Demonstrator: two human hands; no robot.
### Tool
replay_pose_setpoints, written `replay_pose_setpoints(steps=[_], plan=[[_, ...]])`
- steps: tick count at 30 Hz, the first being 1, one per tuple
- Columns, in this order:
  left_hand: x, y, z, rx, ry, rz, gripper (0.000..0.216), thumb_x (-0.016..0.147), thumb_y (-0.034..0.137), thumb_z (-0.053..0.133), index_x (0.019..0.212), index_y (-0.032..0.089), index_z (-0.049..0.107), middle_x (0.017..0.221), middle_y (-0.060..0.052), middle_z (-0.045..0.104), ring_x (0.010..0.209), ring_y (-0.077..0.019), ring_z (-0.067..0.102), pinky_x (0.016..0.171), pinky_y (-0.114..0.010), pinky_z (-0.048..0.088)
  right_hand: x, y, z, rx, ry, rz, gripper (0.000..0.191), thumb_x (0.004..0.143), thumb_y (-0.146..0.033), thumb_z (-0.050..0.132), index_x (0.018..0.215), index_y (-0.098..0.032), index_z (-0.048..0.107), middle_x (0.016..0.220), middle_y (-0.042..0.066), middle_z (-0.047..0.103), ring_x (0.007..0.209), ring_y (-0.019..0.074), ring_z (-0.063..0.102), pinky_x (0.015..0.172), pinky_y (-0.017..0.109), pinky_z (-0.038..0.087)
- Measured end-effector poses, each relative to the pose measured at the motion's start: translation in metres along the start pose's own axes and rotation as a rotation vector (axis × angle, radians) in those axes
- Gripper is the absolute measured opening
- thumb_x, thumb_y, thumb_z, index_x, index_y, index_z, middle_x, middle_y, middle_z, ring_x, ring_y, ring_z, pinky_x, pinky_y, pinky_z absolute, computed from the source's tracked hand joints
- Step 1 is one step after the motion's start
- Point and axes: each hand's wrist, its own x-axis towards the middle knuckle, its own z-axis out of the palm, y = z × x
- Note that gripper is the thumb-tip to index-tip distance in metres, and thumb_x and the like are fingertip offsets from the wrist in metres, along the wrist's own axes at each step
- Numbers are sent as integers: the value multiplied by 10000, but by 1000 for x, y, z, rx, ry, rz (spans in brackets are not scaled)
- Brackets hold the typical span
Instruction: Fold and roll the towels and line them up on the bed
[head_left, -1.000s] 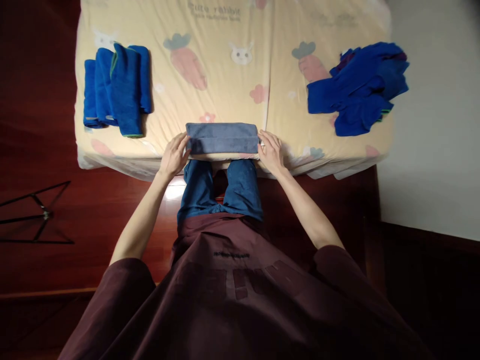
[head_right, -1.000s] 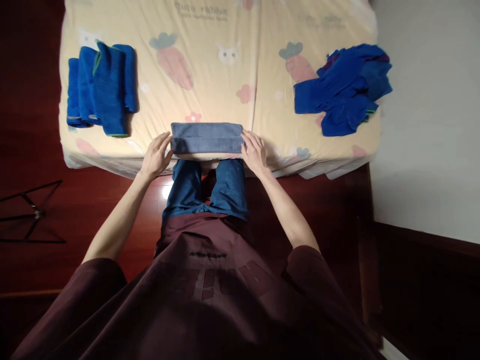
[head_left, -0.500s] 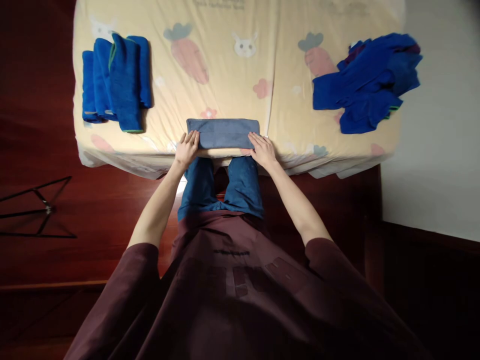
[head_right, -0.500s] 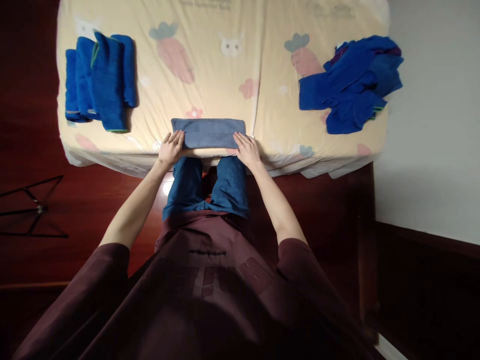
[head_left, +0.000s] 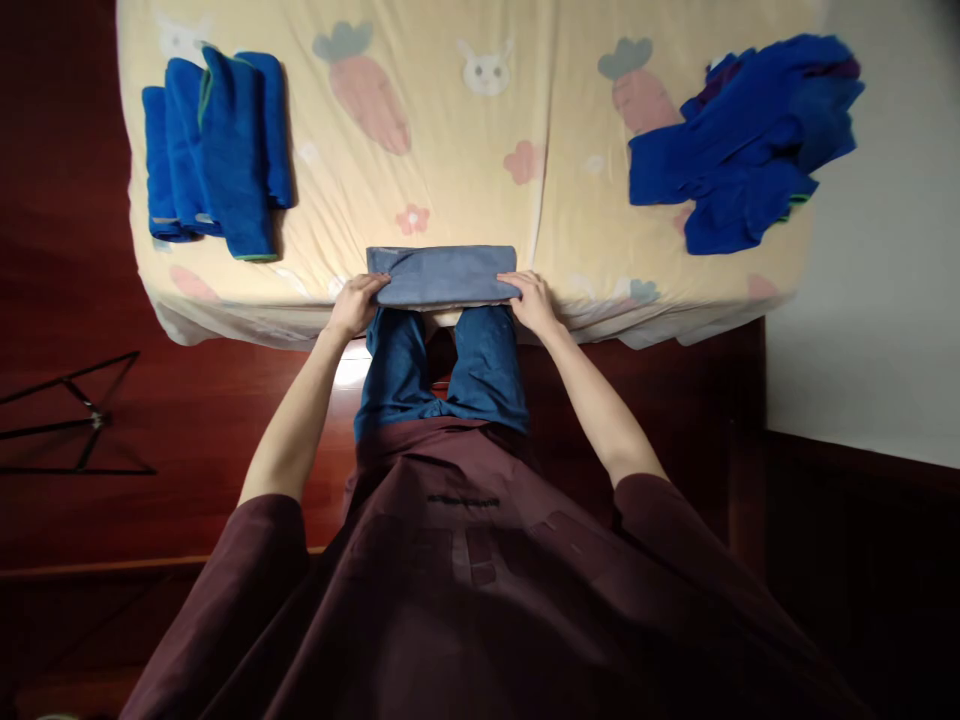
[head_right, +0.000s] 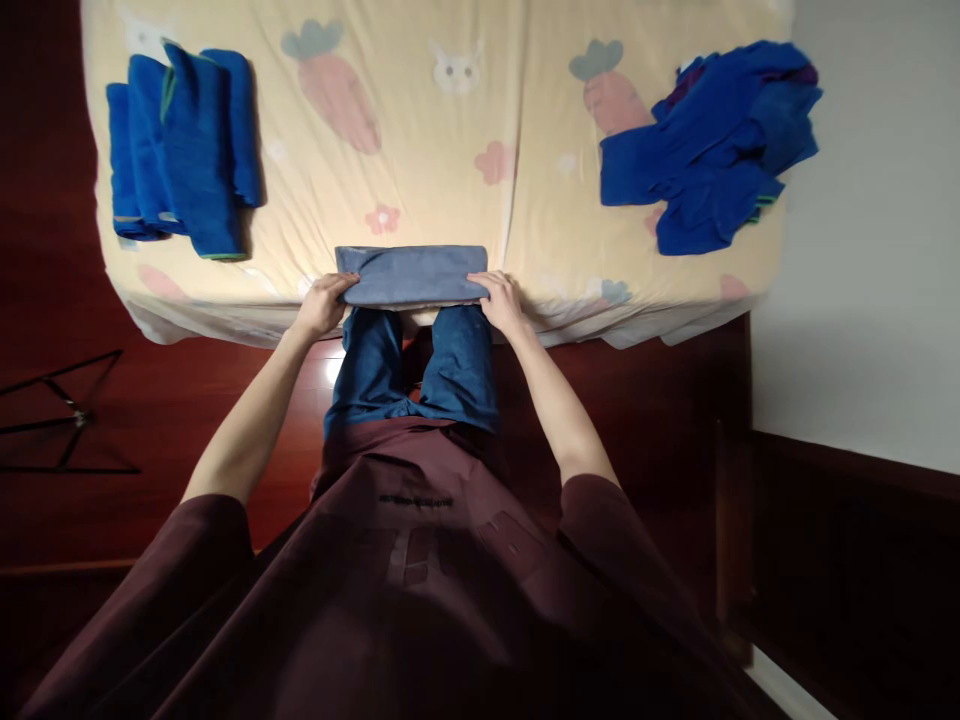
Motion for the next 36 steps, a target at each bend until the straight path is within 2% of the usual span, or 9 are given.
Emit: replay_pose_setpoints(steps=[3,6,10,13,19,25,31,36], plan=[[4,-2,-2,-125,62,-137,505,842,269,515,1306,158,681,1325,-142,691,1303,-276,587,1147,-417,431,12,10,5,130,47,69,586,751,-92,543,1306,-186,707,1307,90,707,1268,307,597,1198,546,395],[6,0,-7,-233,88,-250,482,871,429,553,1235,144,690,1242,-136,712,1200,-279,618,1044,-370,493,19,17,8,237,78,112,472,795,-166,611,1255,-176,714,1264,111,712,1223,311,623,1162,533,438],[10,2,-5,-323,178,-314,524,862,593,605,1110,136,665,1024,-96,702,1015,-247,637,887,-306,523,20,21,11,375,142,165,364,871,-359,689,1178,-163,699,1176,118,720,1143,299,653,1070,488,519],[14,-3,-1,-334,216,-324,527,867,642,602,1042,146,635,922,-72,660,941,-233,624,837,-313,524,22,21,15,449,180,193,425,906,-538,671,1125,-174,676,1105,114,718,1107,284,657,1014,458,552],[23,-15,-4,-326,260,-297,512,866,659,599,1003,166,628,851,-75,631,878,-233,605,814,-342,522,31,17,23,450,202,229,566,932,-732,545,1094,-198,634,984,97,681,1050,260,648,934,426,576],[33,-23,-2,-319,253,-347,518,888,653,572,1030,158,626,774,-53,595,844,-216,600,765,-302,496,37,25,28,414,246,225,613,914,-826,452,896,-227,577,767,32,531,843,229,591,808,408,579],[41,-37,2,-366,259,-393,504,881,635,592,1041,157,614,726,-29,573,777,-191,592,730,-278,489,46,30,32,431,258,246,615,880,-846,489,795,-236,493,719,-15,387,766,177,521,728,311,522],[47,-40,0,-368,235,-461,524,905,607,577,1158,149,569,857,-55,660,786,-178,615,748,-272,515,49,25,28,467,243,293,623,855,-813,579,704,-245,373,681,-54,301,700,128,443,667,249,439]])
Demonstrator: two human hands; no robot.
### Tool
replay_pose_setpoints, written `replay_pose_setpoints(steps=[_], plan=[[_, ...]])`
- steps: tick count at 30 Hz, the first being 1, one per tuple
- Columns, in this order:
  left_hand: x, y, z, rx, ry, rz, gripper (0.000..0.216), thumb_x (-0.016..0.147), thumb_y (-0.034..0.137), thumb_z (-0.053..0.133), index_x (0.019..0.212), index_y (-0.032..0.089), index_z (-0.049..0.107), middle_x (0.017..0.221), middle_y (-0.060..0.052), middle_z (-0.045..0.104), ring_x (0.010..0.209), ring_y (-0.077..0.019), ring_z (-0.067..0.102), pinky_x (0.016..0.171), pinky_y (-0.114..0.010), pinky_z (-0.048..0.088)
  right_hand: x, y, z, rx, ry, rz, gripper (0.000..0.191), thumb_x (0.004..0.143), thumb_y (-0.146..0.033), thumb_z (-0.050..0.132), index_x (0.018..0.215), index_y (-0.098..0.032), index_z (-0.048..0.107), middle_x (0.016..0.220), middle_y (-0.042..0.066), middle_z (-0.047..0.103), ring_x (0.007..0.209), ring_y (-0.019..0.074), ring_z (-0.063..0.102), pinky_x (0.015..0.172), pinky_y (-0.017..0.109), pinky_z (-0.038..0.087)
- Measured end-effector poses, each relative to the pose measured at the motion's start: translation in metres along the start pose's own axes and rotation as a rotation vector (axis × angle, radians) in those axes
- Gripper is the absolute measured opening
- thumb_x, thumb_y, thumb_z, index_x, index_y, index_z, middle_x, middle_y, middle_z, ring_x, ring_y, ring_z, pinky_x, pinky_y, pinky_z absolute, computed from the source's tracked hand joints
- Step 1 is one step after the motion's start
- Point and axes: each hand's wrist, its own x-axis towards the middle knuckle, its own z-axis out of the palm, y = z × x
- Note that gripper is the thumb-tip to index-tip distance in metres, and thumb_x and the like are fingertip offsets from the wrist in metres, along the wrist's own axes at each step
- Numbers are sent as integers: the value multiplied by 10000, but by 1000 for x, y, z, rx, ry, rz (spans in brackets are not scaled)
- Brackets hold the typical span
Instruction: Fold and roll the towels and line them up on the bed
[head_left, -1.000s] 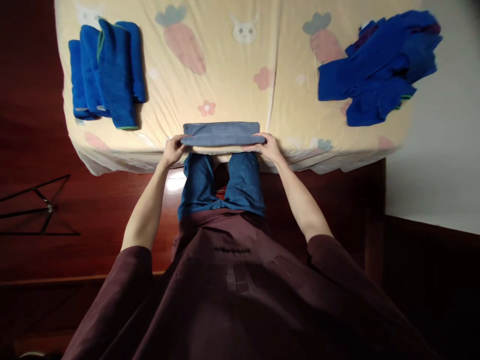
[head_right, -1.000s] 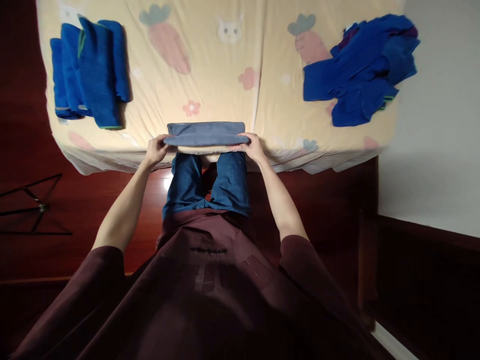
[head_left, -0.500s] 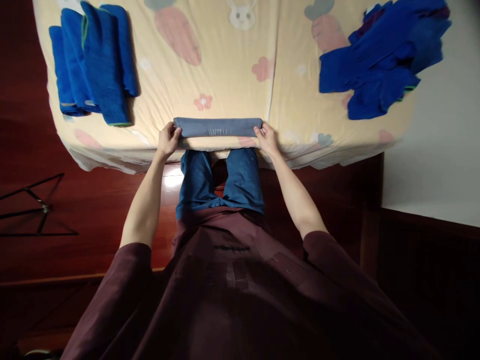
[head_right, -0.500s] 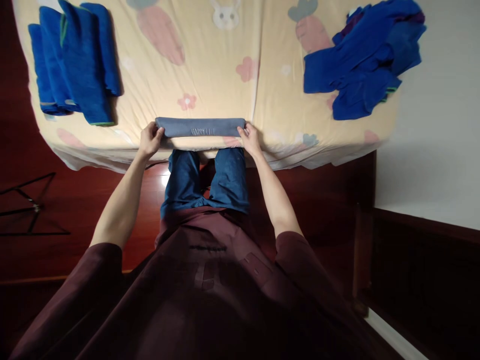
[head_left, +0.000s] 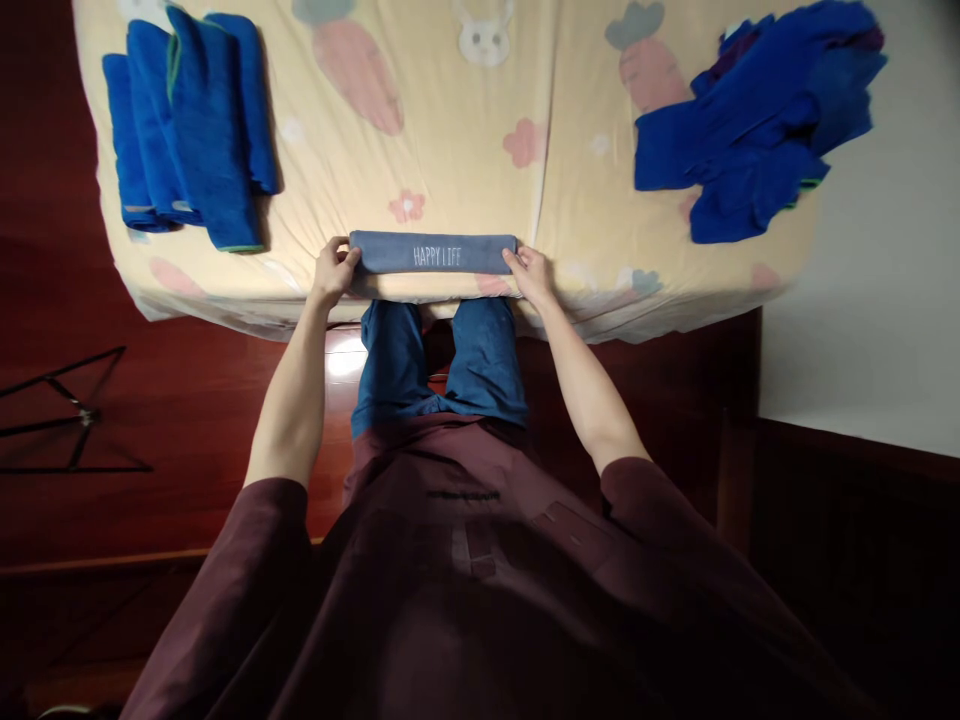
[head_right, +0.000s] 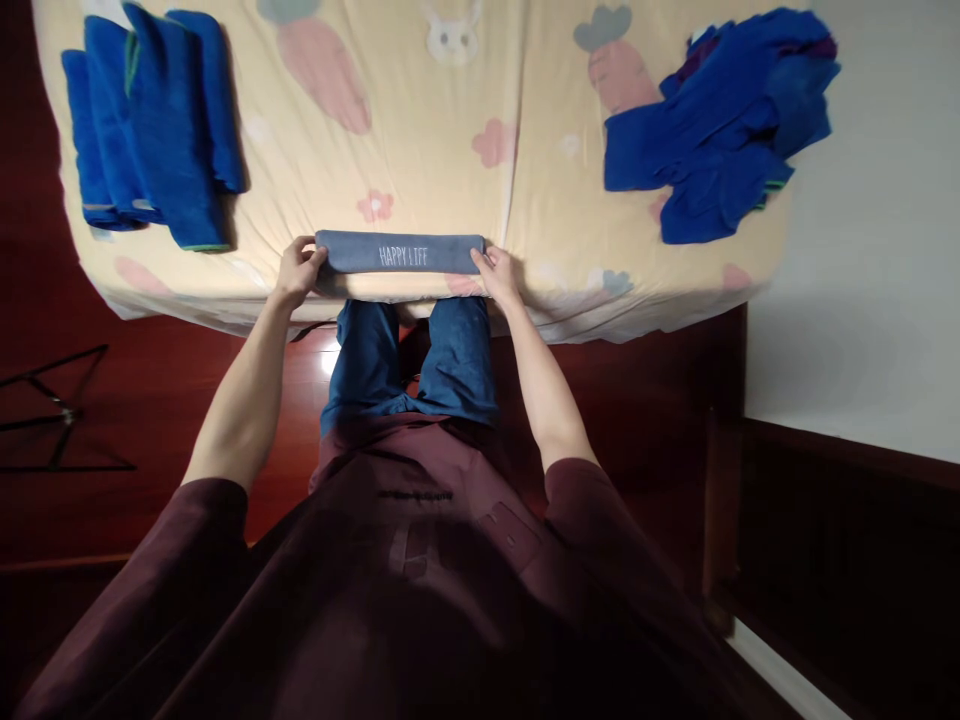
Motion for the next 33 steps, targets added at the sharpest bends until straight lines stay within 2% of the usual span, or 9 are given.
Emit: replay_pose_setpoints(steps=[4,7,9,11,14,18,22,28,33], plan=[[1,2,2,92,18,13,460,933,512,566,1192,132,590,868,-64,692,821,-199,642,808,-303,539,-2,-5,-2,-19,-16,18,567,883,-701,646,688,-247,368,671,-59,317,707,128,445,687,247,431],[-9,13,6,202,101,58,392,950,417,553,1196,118,616,943,-110,722,949,-253,672,918,-378,540,-6,-16,0,-82,11,31,465,899,-612,663,728,-229,463,678,-38,432,766,160,512,747,273,465],[-22,28,10,299,190,112,385,963,352,525,1248,109,615,1162,-186,706,1132,-308,646,1013,-458,511,-10,-32,3,-180,67,42,350,900,-525,670,846,-196,565,767,12,565,858,198,565,823,314,491],[-36,48,14,409,258,214,445,978,308,488,1371,117,570,1458,-229,560,1359,-353,521,1123,-540,431,-13,-53,8,-332,158,31,317,899,-426,650,1059,-154,622,994,102,664,1021,247,586,940,391,490],[-44,76,25,531,199,399,536,1009,338,444,1508,146,477,1656,-173,353,1547,-348,300,1255,-581,253,-15,-88,21,-567,226,-107,468,926,-318,553,1357,-136,566,1389,192,584,1294,314,495,1103,528,396],[-29,87,41,562,102,491,591,1034,407,376,1559,144,437,1696,-148,279,1590,-319,213,1294,-552,186,-7,-120,48,-704,63,-363,530,1015,-316,429,1520,-165,477,1617,149,416,1494,294,329,1233,541,243],[-14,67,47,563,98,435,615,1020,456,394,1547,149,472,1667,-140,344,1574,-315,265,1298,-538,191,1,-109,69,-750,-59,-402,552,1056,-388,392,1543,-141,470,1648,154,382,1552,275,263,1280,544,134],[-16,37,49,599,164,426,583,1020,442,411,1512,152,525,1648,-117,383,1558,-287,312,1307,-508,182,3,-64,82,-770,46,-392,544,1068,-402,372,1511,-125,525,1636,150,408,1549,289,299,1275,552,146],[-13,35,51,609,168,436,578,989,378,471,1531,181,504,1652,-111,370,1559,-288,309,1298,-526,201,5,-59,86,-781,57,-433,546,1049,-352,413,1545,-137,488,1645,155,390,1556,299,298,1255,559,198]])
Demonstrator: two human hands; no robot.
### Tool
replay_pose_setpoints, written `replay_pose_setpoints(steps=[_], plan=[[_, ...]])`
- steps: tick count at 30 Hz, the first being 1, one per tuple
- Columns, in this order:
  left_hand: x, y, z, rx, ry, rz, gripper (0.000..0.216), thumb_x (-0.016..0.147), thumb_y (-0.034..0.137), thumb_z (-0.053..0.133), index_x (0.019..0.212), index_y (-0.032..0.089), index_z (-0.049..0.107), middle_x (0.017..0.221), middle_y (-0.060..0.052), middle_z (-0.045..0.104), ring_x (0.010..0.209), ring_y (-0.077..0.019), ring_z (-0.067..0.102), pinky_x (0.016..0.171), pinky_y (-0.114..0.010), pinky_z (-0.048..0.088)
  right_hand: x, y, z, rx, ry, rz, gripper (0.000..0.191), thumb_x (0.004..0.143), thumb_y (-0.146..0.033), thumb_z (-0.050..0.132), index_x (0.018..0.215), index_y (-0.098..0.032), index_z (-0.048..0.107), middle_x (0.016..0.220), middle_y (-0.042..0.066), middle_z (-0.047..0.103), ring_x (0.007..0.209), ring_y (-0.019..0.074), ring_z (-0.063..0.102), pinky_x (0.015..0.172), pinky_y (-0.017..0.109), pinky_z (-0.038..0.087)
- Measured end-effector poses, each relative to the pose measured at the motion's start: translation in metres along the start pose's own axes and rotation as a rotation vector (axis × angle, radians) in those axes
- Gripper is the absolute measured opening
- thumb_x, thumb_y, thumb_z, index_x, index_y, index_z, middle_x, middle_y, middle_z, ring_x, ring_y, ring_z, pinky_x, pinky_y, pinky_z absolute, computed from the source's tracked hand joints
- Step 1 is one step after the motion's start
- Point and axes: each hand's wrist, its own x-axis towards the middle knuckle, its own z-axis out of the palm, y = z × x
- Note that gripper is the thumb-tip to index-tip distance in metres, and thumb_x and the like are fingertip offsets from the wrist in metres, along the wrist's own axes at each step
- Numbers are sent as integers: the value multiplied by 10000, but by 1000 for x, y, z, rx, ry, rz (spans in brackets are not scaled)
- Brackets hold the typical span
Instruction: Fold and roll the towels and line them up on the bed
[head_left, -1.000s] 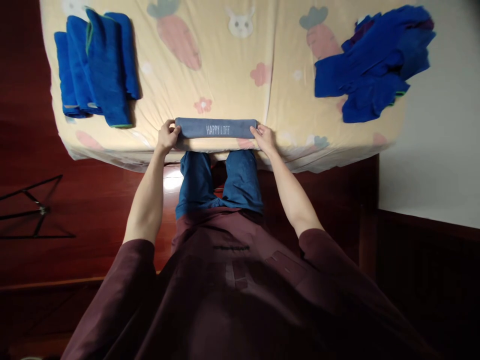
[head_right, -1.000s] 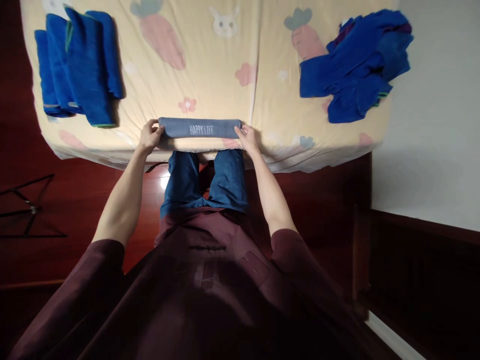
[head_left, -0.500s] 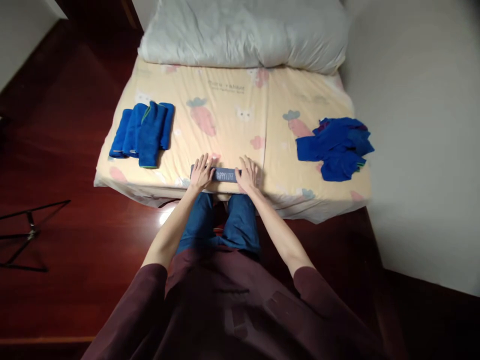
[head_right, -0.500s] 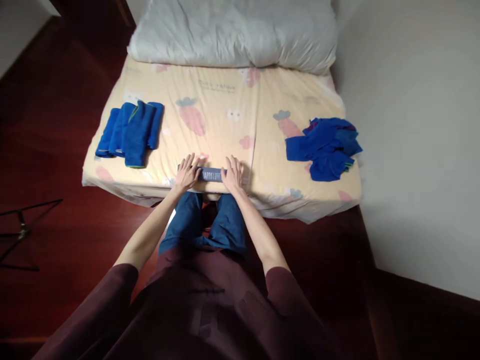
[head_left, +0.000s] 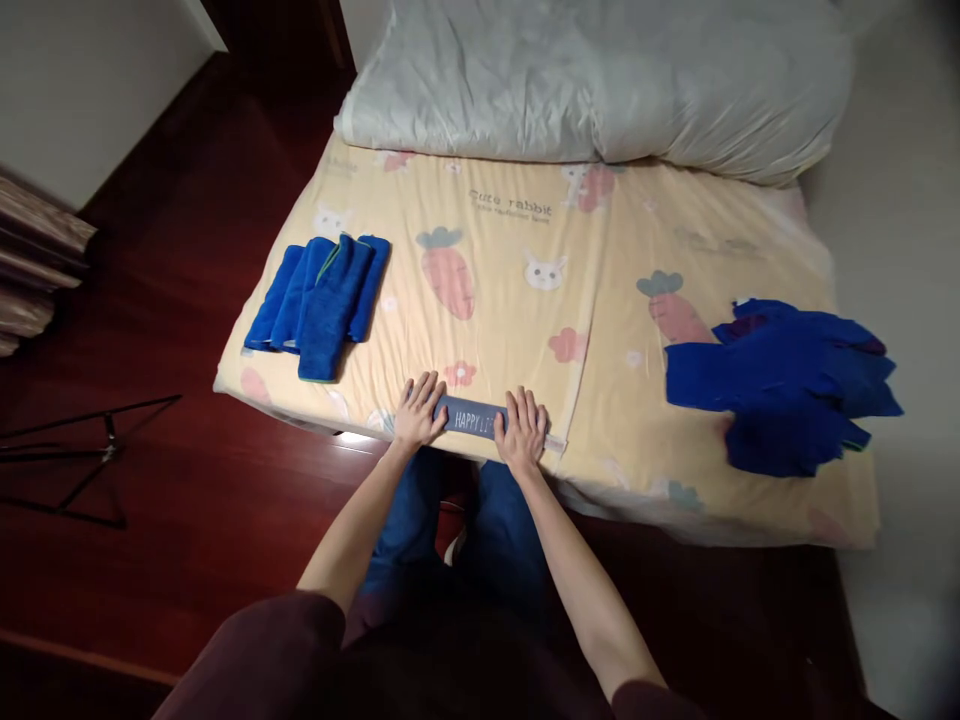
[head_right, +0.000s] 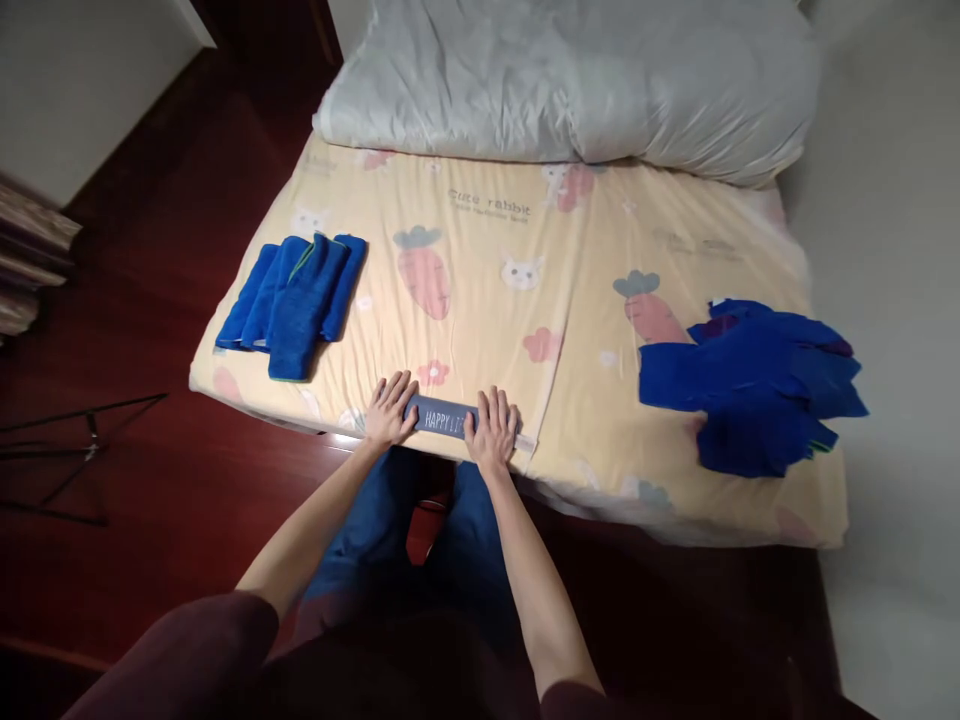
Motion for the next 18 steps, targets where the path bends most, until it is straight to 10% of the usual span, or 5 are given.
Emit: replay_pose_setpoints(steps=[18], plan=[[6,-9,2,76,-145,-3,719,928,377,509,1624,265,368,1663,-98,327,1569,-314,242,1296,-579,228,9,-7,-3,506,-84,303,556,894,-424,601,1446,-356,601,1620,19,445,1556,331,318,1300,591,134]])
